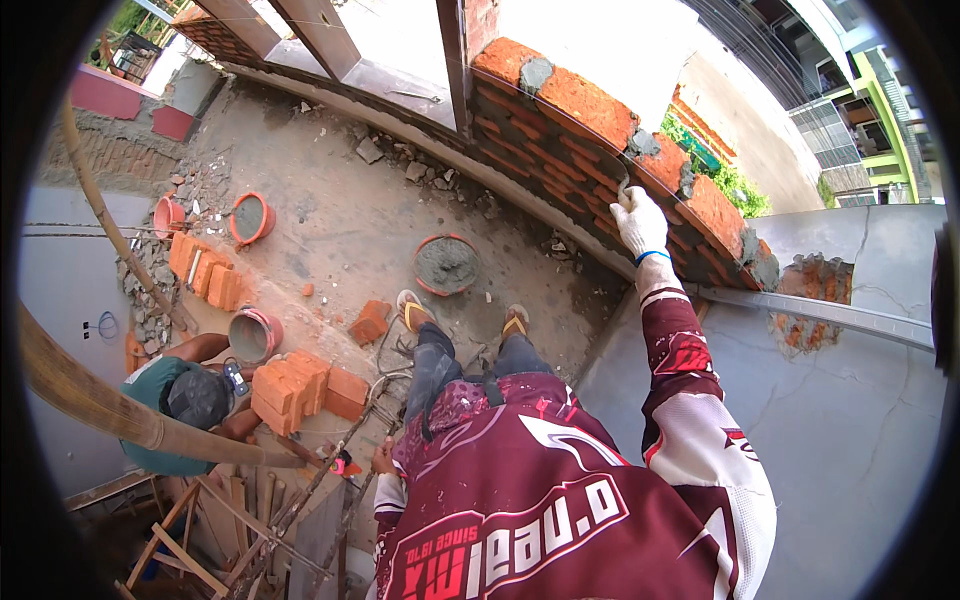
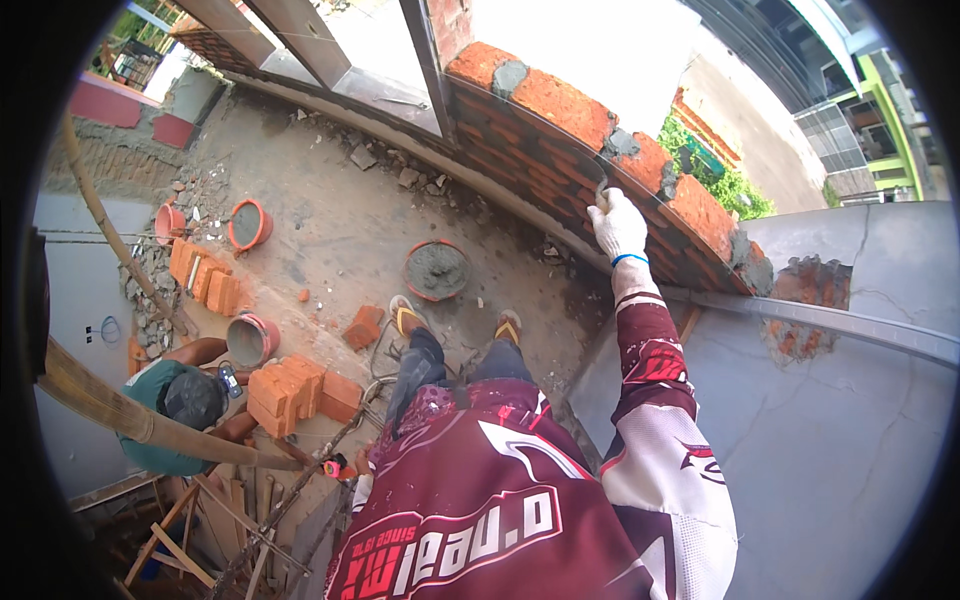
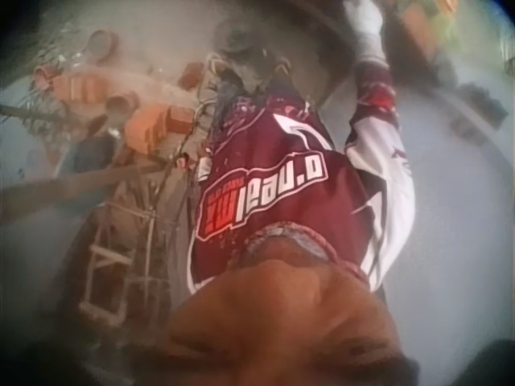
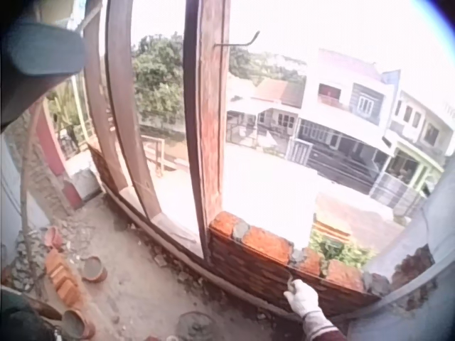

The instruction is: The person scoops mortar from a bucket with a trowel and applies it to the joints of a brick wall. The person repeatedly smooths the mortar along the horizontal and vertical seams between bricks.

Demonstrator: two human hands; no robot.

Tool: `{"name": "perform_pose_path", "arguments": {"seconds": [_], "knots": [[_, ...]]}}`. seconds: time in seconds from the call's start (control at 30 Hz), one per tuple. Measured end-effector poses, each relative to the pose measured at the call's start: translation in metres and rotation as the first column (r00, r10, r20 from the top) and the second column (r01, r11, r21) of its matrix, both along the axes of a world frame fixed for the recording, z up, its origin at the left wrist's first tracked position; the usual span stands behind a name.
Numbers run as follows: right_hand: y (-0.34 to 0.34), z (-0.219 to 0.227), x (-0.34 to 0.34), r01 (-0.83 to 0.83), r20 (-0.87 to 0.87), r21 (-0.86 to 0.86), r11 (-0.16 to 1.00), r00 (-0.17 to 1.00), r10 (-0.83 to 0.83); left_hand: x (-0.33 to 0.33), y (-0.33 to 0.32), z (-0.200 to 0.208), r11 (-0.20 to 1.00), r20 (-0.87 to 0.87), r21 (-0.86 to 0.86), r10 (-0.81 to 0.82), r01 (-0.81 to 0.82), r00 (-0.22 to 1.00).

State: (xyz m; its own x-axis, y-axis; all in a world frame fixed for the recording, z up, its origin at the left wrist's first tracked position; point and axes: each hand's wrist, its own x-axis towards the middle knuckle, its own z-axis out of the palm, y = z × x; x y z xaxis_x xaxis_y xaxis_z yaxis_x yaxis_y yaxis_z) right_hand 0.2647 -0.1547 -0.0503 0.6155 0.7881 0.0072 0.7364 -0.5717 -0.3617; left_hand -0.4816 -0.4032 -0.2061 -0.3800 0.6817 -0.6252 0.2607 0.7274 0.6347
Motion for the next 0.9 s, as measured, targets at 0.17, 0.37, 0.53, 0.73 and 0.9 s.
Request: {"name": "perform_pose_path", "arguments": {"seconds": [0.17,0.37,0.53,0.73,0.9], "knots": [[-0.022,0.005,-0.003,-0.003,0.059,0.058,0.998,0.998,-0.001,-0.017,-0.011,-0.018,0.956,-0.157,-0.026,-0.293,0.293,0.943],[-0.018,-0.008,-0.041,0.003,0.089,-0.008,1.0,0.996,-0.002,-0.03,0.002,-0.033,0.944,-0.07,-0.112,-0.319,0.31,0.945],[-0.003,-0.001,-0.032,0.049,0.165,0.048,0.998,0.985,-0.057,0.015,0.054,0.035,0.961,0.17,-0.27,-0.019,0.065,0.985],[-0.033,-0.045,-0.1,0.018,-0.002,-0.041,0.999,1.0,-0.018,0.044,0.08,0.037,0.772,0.074,-0.501,-0.411,0.39,0.909],[-0.016,-0.161,-0.164,-0.116,-0.316,-0.42,0.9,0.948,-0.025,0.107,0.121,0.016,0.547,0.13,-0.661,-0.591,0.514,0.796]]}}
